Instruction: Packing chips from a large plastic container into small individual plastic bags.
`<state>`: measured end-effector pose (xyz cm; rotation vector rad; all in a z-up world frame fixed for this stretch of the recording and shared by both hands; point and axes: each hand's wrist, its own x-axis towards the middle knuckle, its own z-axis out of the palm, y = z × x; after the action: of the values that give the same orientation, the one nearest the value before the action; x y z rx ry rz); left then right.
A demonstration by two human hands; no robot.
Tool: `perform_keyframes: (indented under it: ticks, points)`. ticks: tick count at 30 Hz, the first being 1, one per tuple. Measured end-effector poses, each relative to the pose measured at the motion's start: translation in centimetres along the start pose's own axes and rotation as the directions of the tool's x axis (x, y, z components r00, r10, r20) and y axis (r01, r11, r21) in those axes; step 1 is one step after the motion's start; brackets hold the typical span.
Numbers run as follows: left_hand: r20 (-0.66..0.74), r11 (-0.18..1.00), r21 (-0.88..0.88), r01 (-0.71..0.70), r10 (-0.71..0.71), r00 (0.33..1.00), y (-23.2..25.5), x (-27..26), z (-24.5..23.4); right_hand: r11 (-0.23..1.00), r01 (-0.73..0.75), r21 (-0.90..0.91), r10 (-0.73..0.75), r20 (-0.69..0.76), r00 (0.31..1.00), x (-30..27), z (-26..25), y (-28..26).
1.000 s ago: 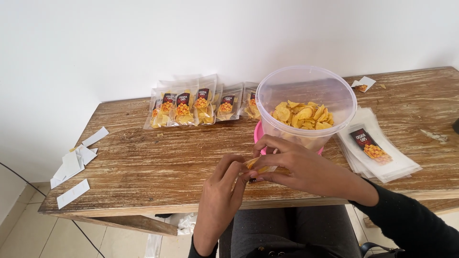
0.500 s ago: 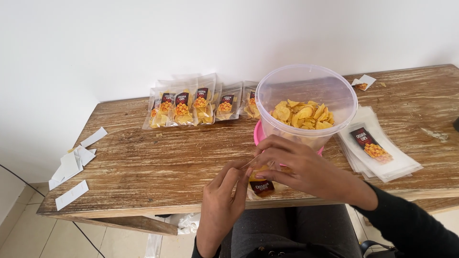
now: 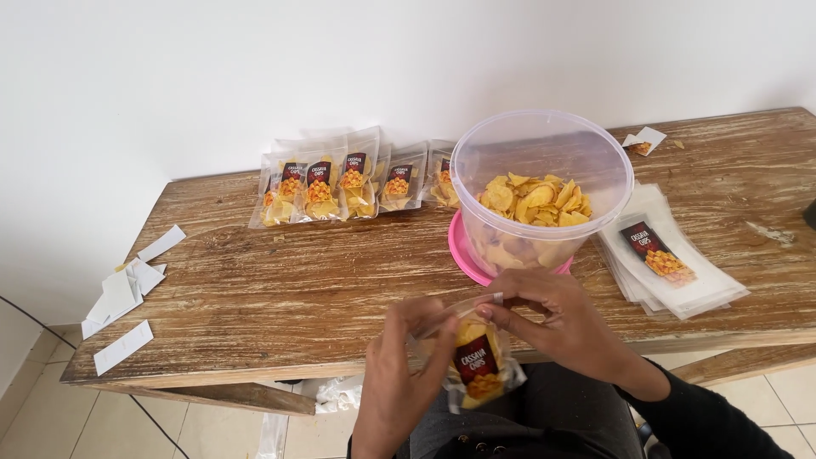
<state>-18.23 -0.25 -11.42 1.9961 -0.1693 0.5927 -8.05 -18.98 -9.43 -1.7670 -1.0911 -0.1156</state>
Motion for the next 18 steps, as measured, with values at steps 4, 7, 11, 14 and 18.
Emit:
perform_keyframes:
  ticks: [4,7,11,14,18]
  points:
    - [0.001,0.992,-0.059,0.108,-0.108,0.994,0.3,0.9,0.1,0.992,0.106,-0.073,-0.105,0.014,0.994,-0.7,0.5,-0.5]
    - [-0.016,0.995,-0.085,0.051,-0.052,0.999,0.7,0.9,0.1,0.973,0.164,-0.164,-0.167,-0.001,0.986,-1.6,1.3,0.2]
    - [-0.047,0.999,0.025,0.021,-0.020,0.999,0.0,-0.2,0.5,0.964,0.203,-0.174,-0.206,0.001,0.979,-2.0,1.8,0.4]
    - [-0.038,0.995,0.089,0.045,-0.042,0.998,-1.0,-1.5,0.6,0.951,0.222,-0.214,-0.232,-0.020,0.973,-3.4,2.4,1.7]
    - [-0.035,0.993,0.118,-0.002,0.006,0.999,-2.8,-3.0,1.0,0.953,0.197,-0.229,-0.218,-0.070,0.974,-3.4,2.7,1.1]
